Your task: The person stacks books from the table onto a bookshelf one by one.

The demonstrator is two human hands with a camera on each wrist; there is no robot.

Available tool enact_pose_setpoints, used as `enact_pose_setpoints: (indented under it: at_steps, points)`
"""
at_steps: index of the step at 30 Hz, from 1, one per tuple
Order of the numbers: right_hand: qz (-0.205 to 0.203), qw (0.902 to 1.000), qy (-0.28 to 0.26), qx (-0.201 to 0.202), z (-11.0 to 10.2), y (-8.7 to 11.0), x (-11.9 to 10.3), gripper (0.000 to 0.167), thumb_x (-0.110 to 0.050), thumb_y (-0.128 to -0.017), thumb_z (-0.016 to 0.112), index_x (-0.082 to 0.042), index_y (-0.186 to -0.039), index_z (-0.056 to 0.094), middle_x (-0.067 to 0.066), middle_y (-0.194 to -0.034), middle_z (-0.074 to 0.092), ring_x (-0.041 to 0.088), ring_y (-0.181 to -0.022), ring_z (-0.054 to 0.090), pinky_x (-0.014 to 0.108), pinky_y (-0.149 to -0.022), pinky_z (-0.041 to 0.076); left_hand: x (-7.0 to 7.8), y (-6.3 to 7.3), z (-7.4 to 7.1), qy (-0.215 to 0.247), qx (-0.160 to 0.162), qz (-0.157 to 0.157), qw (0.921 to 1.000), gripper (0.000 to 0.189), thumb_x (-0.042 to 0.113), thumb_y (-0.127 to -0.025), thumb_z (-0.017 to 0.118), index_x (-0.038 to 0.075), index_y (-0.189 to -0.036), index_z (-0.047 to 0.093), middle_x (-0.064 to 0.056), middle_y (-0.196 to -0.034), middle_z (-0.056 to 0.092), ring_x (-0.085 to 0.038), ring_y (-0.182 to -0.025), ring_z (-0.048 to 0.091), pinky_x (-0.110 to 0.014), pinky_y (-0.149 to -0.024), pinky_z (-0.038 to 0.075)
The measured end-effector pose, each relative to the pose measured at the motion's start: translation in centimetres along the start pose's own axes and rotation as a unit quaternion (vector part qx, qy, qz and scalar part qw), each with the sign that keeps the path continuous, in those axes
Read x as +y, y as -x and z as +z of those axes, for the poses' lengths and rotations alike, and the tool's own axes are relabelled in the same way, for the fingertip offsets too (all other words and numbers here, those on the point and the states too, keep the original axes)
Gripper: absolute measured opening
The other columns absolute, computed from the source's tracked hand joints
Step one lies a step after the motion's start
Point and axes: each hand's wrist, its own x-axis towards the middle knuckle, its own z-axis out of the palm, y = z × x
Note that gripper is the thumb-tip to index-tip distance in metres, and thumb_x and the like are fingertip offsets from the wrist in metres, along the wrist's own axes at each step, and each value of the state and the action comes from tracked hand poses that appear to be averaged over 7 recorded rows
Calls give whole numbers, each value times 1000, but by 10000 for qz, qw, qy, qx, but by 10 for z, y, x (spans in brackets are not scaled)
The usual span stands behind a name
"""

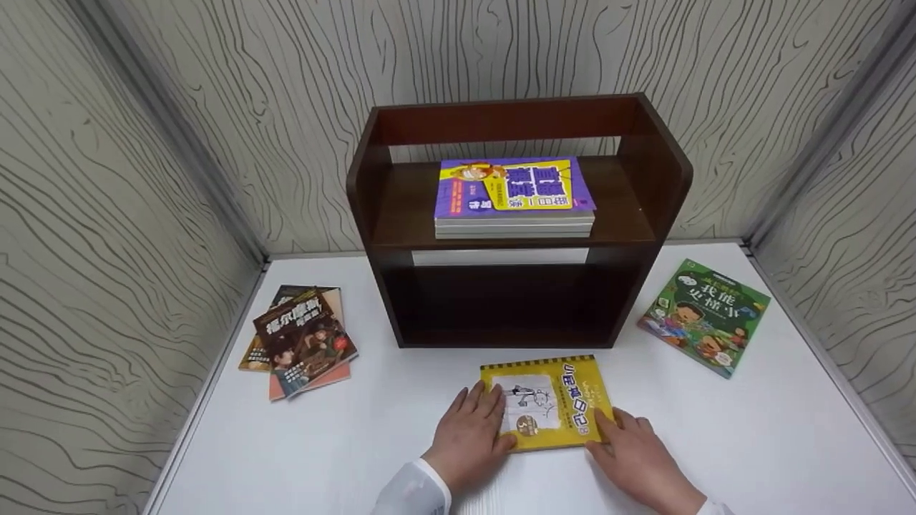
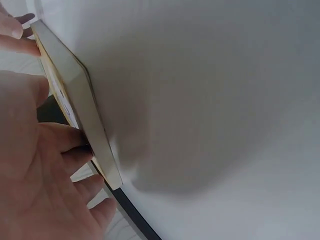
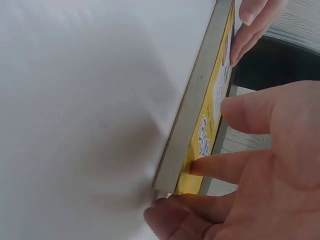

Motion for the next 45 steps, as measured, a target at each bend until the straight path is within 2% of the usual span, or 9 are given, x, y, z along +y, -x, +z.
enact_pose_setpoints:
  at_steps: [7, 11, 13, 17, 24, 29, 38, 41, 45]
  points:
    - [-156, 9927, -1189, 109, 3, -7, -4, 60, -36, -100, 55, 1, -146, 43, 22, -147, 42, 34, -125, 44, 57, -101, 40, -8, -2, 0, 852, 190, -456, 9951, 75, 60, -101, 27, 6, -153, 31, -6, -161, 22, -30, -148, 13, -44, -118, 15]
    - [-63, 9802, -1979, 18, 2, -10, -1, 61, -32, -101, 52, 3, -148, 37, 22, -146, 44, 36, -126, 45, 55, -101, 42, -9, -1, -2, 2012, 59, -670, 9772, 74, 56, -102, 29, 2, -153, 30, -12, -161, 18, -32, -148, 12, -45, -118, 17]
    - [-14, 9718, -2355, -93, 0, -10, 0, 63, -32, -102, 50, 5, -149, 32, 25, -148, 40, 41, -129, 43, 55, -102, 41, -8, 0, -6, 2816, -38, -860, 9557, 71, 52, -103, 32, 0, -152, 30, -15, -161, 16, -34, -147, 13, -47, -117, 18]
    - [158, 9507, -3085, -281, -6, -10, 4, 67, -32, -102, 48, 10, -149, 26, 30, -150, 32, 46, -135, 35, 54, -103, 41, -5, 3, -17, 4257, -108, -1435, 8933, 73, 53, -102, 33, 0, -151, 33, -21, -160, 18, -39, -145, 18, -54, -115, 19]
    - [530, 9217, -3816, -446, -15, -9, 8, 67, -33, -102, 49, 14, -146, 29, 32, -146, 36, 43, -127, 47, 45, -93, 51, -10, 14, -35, 5540, -405, -2471, 7940, 88, 69, -95, 33, -2, -148, 39, -22, -147, 42, -43, -136, 36, -61, -108, 30]
    - [775, 8937, -4383, -571, -23, -9, 12, 64, -33, -102, 49, 12, -146, 31, 29, -140, 46, 36, -120, 53, 46, -96, 49, -20, 16, -38, 6269, -463, -2351, 7414, 70, 48, -101, 41, -11, -140, 43, -17, -124, 61, -33, -115, 59, -50, -98, 47]
    - [887, 8063, -5818, -599, -28, -10, 16, 54, -19, -105, 39, 13, -145, 25, 31, -137, 47, 38, -124, 52, 51, -104, 42, -30, 12, -29, 7209, -209, -2496, 6462, 38, 12, -94, 48, -10, -124, 58, -15, -113, 63, -25, -97, 61, -37, -85, 50]
    - [848, 7992, -5918, -619, -29, -9, 15, 53, -18, -106, 34, 14, -146, 22, 34, -139, 43, 41, -128, 48, 52, -105, 40, -30, 11, -26, 7393, -225, -2592, 6210, 37, 10, -92, 50, -9, -123, 58, -15, -113, 60, -23, -95, 56, -33, -84, 48]
    - [832, 7950, -5976, -626, -30, -8, 14, 51, -15, -106, 31, 12, -147, 21, 35, -141, 40, 43, -129, 46, 52, -105, 40, -31, 10, -22, 7526, -193, -2533, 6075, 39, 11, -96, 49, -9, -128, 55, -14, -114, 62, -23, -98, 59, -34, -86, 50]
